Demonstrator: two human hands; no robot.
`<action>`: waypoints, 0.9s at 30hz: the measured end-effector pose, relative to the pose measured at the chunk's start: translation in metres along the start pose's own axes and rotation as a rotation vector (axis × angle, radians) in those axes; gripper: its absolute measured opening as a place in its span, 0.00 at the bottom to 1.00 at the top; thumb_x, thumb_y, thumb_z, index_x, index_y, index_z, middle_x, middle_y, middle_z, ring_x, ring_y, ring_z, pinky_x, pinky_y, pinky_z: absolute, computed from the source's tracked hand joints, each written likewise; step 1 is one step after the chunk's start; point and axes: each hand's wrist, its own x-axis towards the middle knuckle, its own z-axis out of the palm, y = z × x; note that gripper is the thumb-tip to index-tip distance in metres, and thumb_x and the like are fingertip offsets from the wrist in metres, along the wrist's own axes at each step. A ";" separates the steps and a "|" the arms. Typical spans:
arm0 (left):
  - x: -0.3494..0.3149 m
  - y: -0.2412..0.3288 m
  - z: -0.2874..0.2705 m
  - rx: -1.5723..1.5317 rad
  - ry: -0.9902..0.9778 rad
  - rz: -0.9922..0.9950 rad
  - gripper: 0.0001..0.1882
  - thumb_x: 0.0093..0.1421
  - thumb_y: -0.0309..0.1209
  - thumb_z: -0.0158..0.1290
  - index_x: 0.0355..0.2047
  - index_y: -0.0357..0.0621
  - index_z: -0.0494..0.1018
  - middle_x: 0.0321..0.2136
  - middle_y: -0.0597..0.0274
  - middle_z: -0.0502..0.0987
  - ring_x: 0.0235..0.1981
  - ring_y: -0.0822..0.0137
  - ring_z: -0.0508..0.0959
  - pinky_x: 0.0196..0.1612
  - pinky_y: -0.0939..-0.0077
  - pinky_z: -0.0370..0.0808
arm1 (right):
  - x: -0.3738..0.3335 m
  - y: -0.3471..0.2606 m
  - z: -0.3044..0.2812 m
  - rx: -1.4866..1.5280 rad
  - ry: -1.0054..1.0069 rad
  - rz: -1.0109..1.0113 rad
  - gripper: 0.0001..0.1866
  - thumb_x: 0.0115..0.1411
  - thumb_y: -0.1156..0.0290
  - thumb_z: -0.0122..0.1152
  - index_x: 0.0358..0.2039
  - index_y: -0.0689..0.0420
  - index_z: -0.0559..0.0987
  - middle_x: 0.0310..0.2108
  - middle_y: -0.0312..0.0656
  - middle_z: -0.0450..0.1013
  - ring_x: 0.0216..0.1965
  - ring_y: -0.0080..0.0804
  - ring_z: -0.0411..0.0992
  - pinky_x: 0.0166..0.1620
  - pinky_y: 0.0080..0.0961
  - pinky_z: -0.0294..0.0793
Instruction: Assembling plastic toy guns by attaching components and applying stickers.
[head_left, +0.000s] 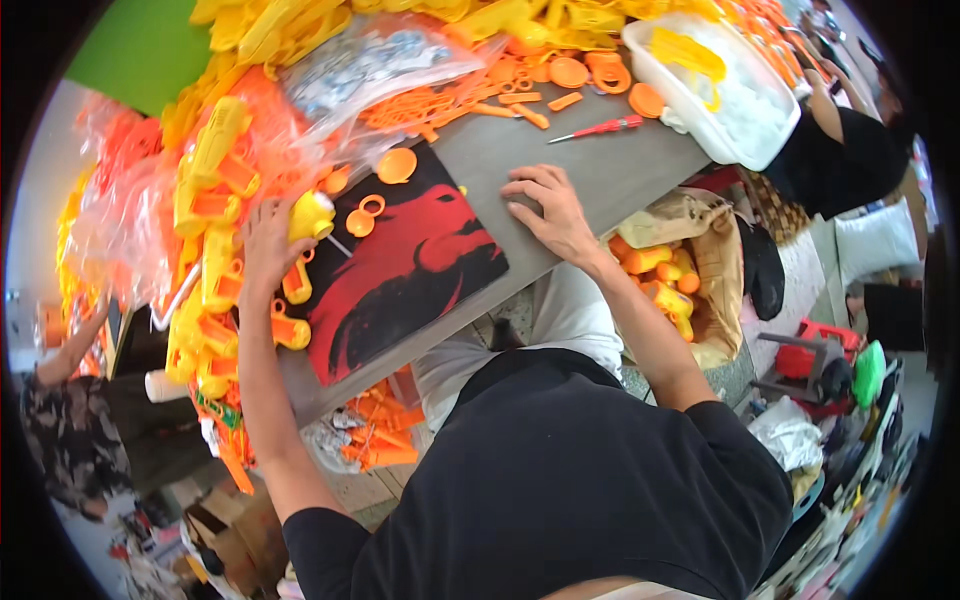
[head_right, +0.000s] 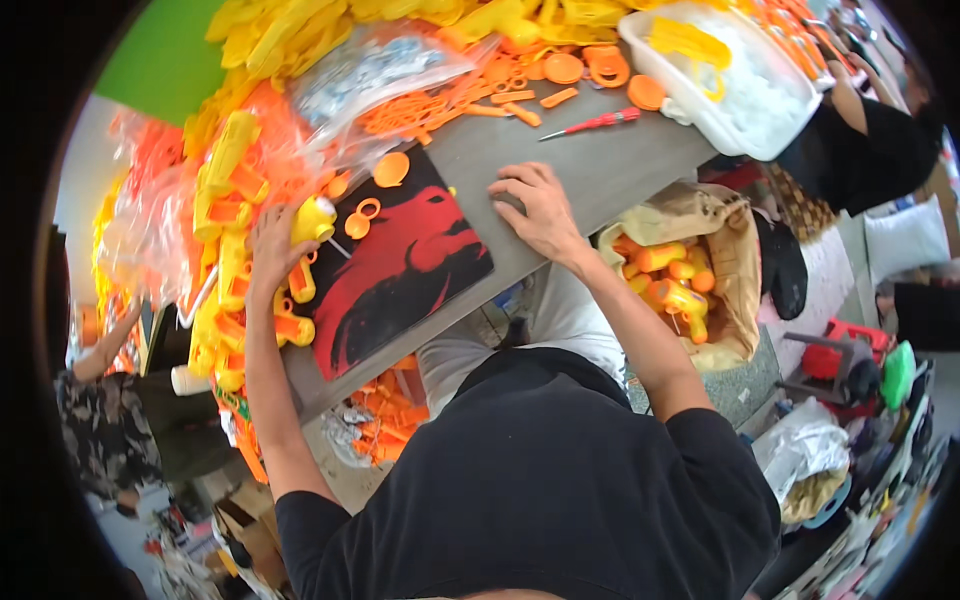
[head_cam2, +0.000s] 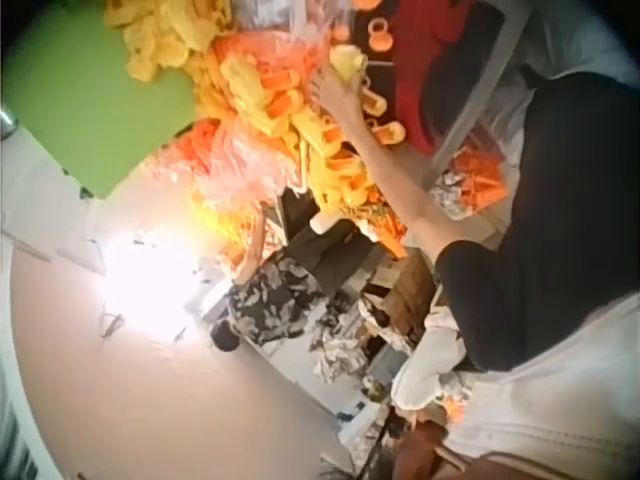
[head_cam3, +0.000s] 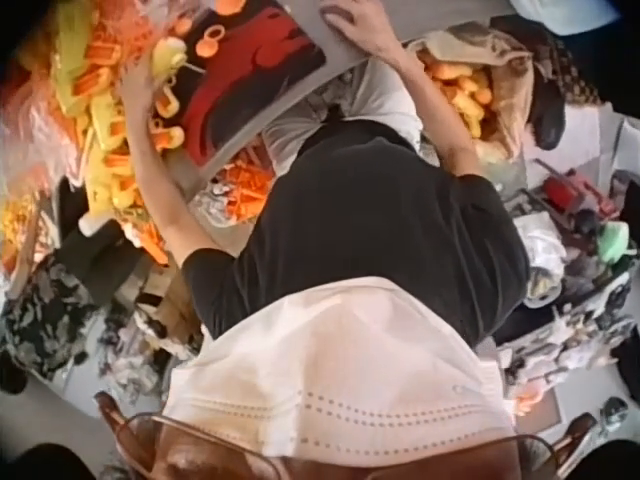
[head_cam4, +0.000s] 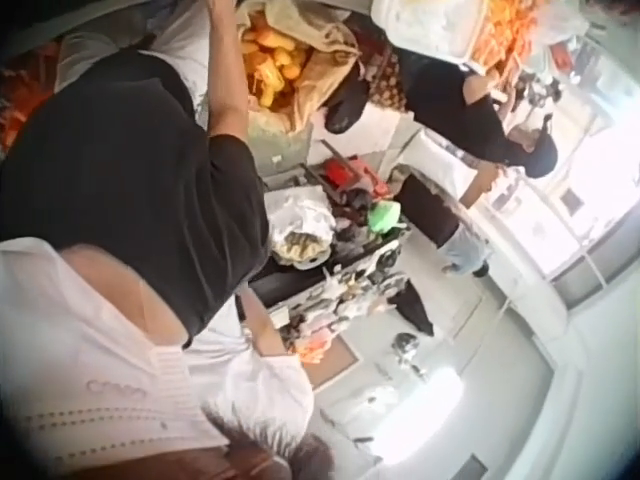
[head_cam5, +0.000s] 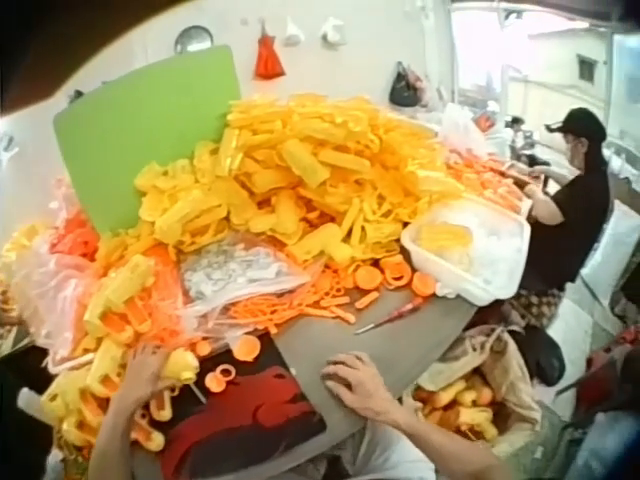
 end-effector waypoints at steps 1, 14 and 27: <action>0.002 0.000 0.002 -0.011 -0.008 0.001 0.39 0.43 0.37 0.68 0.57 0.46 0.68 0.51 0.58 0.71 0.55 0.55 0.68 0.59 0.57 0.60 | 0.003 0.004 -0.004 -0.023 0.014 0.011 0.13 0.56 0.74 0.63 0.43 0.56 0.80 0.47 0.43 0.74 0.52 0.44 0.69 0.56 0.36 0.69; -0.050 0.042 -0.031 -0.563 0.416 -0.126 0.44 0.43 0.27 0.70 0.60 0.43 0.61 0.51 0.53 0.67 0.54 0.54 0.67 0.61 0.58 0.62 | 0.103 0.155 -0.064 -0.975 0.089 0.156 0.07 0.55 0.71 0.60 0.33 0.59 0.79 0.37 0.46 0.76 0.45 0.45 0.71 0.44 0.38 0.73; -0.075 0.109 -0.054 -1.291 0.259 -0.428 0.32 0.52 0.28 0.68 0.54 0.37 0.64 0.45 0.57 0.75 0.45 0.67 0.78 0.50 0.72 0.75 | 0.056 -0.040 0.016 0.809 -0.541 0.431 0.16 0.67 0.62 0.54 0.46 0.61 0.77 0.38 0.37 0.77 0.47 0.26 0.72 0.56 0.25 0.64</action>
